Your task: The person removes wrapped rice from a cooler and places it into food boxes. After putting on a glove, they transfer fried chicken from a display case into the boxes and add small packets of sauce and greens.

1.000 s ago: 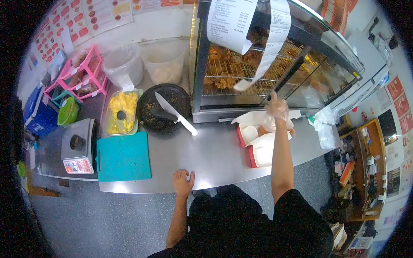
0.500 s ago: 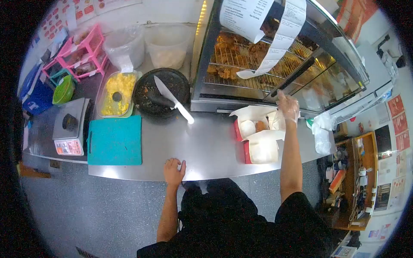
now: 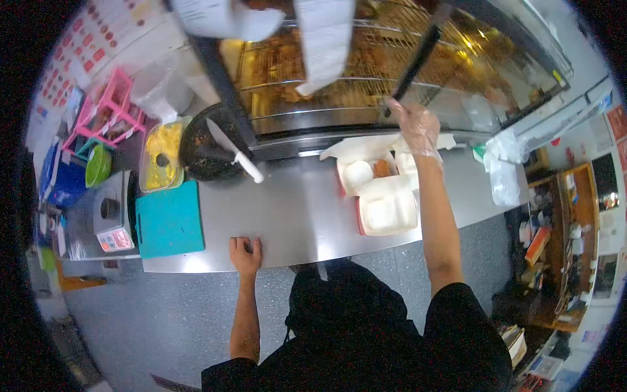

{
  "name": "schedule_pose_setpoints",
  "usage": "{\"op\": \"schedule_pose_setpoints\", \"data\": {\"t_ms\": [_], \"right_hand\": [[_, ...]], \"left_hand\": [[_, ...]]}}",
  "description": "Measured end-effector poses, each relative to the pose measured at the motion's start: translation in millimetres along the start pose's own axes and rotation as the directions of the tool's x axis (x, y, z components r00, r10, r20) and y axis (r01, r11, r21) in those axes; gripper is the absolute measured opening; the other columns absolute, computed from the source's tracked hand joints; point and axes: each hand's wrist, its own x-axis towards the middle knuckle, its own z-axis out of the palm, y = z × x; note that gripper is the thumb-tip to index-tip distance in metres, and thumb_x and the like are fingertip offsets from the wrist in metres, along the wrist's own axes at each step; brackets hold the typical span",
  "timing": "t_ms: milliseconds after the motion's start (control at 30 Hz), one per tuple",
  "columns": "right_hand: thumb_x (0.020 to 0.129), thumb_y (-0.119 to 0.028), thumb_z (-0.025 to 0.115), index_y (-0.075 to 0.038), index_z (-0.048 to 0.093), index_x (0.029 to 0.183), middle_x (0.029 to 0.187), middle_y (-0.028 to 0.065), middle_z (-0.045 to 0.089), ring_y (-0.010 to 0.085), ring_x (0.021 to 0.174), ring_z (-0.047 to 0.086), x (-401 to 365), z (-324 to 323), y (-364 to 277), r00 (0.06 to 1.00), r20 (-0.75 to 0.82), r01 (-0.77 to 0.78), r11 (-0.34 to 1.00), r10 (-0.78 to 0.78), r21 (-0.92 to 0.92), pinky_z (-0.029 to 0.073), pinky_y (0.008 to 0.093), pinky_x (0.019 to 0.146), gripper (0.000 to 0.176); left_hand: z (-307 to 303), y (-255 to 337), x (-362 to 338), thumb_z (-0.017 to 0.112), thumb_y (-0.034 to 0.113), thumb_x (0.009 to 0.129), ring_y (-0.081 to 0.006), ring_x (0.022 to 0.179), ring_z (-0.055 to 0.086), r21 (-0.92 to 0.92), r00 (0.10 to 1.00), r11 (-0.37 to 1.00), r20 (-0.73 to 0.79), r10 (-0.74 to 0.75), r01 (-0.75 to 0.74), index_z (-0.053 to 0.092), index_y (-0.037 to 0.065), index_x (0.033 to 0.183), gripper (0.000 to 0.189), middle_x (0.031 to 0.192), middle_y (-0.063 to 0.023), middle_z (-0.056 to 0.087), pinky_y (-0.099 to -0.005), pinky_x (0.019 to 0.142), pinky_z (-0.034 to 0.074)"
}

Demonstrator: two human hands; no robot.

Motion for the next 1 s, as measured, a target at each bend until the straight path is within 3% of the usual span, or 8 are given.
{"op": "schedule_pose_setpoints", "data": {"t_ms": [367, 633, 733, 800, 867, 933, 967, 1000], "right_hand": [[0.086, -0.055, 0.061, -0.006, 0.07, 0.072, 0.069, 0.0191, 0.064, 0.0387, 0.066, 0.061, -1.7, -4.8, 37.0, 0.981, -0.016, -0.165, 0.879, 0.193, 0.447, 0.047, 0.0445, 0.064, 0.052], [0.088, -0.039, 0.061, -0.009, 0.069, 0.083, 0.075, 0.0158, 0.066, 0.0349, 0.07, 0.064, 28.5, -19.0, -38.5, 0.97, -0.073, 0.225, 0.748, -0.231, 0.624, 0.053, 0.0428, 0.07, 0.032], [0.089, -0.033, 0.057, -0.01, 0.069, 0.094, 0.087, 0.0166, 0.068, 0.0326, 0.082, 0.066, 63.6, -0.9, -80.0, 0.835, -0.317, 0.547, 0.733, -0.449, 0.404, 0.054, 0.0421, 0.074, 0.026], [0.089, -0.022, 0.053, -0.008, 0.067, 0.097, 0.09, 0.0163, 0.067, 0.0343, 0.086, 0.066, 84.7, 23.7, -105.8, 0.704, -0.369, 0.636, 0.77, -0.607, -0.052, 0.052, 0.0436, 0.073, 0.022], [0.088, -0.016, 0.048, -0.003, 0.066, 0.099, 0.099, 0.0193, 0.066, 0.0357, 0.092, 0.065, 114.8, 34.1, -115.8, 0.824, 0.117, 0.556, 0.749, -0.555, -0.36, 0.053, 0.0458, 0.077, 0.025], [0.087, -0.012, 0.049, 0.003, 0.066, 0.103, 0.108, 0.0234, 0.065, 0.0367, 0.103, 0.062, 133.0, 45.7, -100.7, 0.853, 0.256, 0.489, 0.868, -0.455, -0.088, 0.045, 0.0485, 0.094, 0.029], [0.086, -0.013, 0.052, 0.002, 0.066, 0.106, 0.111, 0.0231, 0.065, 0.0359, 0.107, 0.061, 111.3, -15.8, -130.9, 0.774, 0.449, 0.604, 0.734, -0.446, -0.311, 0.044, 0.0472, 0.097, 0.028], [0.086, -0.015, 0.054, 0.0, 0.067, 0.106, 0.111, 0.0216, 0.066, 0.0344, 0.107, 0.061, 112.0, 8.0, -115.8, 0.77, 0.231, 0.637, 0.727, -0.594, -0.254, 0.045, 0.0458, 0.095, 0.028]], "left_hand": [[4.6, 16.5, -1.0, 0.075, 0.024, 0.079, -0.0326, 0.08, 0.048, 0.192, 0.997, 0.978, 0.038, 0.072, -0.078, 0.048, 0.002, 0.074, 0.035, 0.084, -0.0146, 0.045, -0.0435, 0.07, 0.04], [8.6, 13.6, 0.5, 0.073, 0.029, 0.081, -0.0334, 0.078, 0.045, 0.26, 0.997, 0.963, 0.025, 0.072, -0.076, 0.048, 0.002, 0.076, 0.037, 0.082, -0.0151, 0.043, -0.0448, 0.069, 0.038], [7.5, 13.2, 1.2, 0.072, 0.029, 0.081, -0.0334, 0.078, 0.046, 0.276, 0.999, 0.96, 0.001, 0.041, -0.04, 0.048, 0.003, 0.076, 0.037, 0.082, -0.0149, 0.044, -0.0447, 0.069, 0.038], [5.4, 13.7, 2.0, 0.072, 0.029, 0.081, -0.0332, 0.078, 0.046, 0.25, 1.0, 0.968, 0.005, -0.005, 0.003, 0.048, 0.003, 0.075, 0.037, 0.083, -0.0146, 0.044, -0.0446, 0.069, 0.038], [4.2, 11.8, 2.3, 0.072, 0.03, 0.08, -0.0331, 0.079, 0.046, 0.211, 0.998, 0.976, 0.019, -0.052, 0.047, 0.047, 0.004, 0.075, 0.037, 0.082, -0.0139, 0.044, -0.0447, 0.069, 0.038], [1.9, 11.6, 5.0, 0.073, 0.03, 0.08, -0.0335, 0.079, 0.047, 0.216, 0.998, 0.974, -0.011, -0.069, 0.07, 0.048, 0.004, 0.075, 0.037, 0.082, -0.014, 0.044, -0.0449, 0.069, 0.038], [1.5, 11.7, 3.2, 0.073, 0.03, 0.079, -0.0338, 0.079, 0.047, 0.22, 0.998, 0.973, -0.01, -0.063, 0.064, 0.048, 0.005, 0.075, 0.036, 0.082, -0.0142, 0.044, -0.0451, 0.069, 0.039], [0.9, 9.1, 1.6, 0.074, 0.031, 0.078, -0.0346, 0.079, 0.047, 0.252, 0.995, 0.963, 0.009, -0.102, 0.096, 0.048, 0.005, 0.074, 0.037, 0.082, -0.0143, 0.044, -0.0455, 0.069, 0.039]]}}
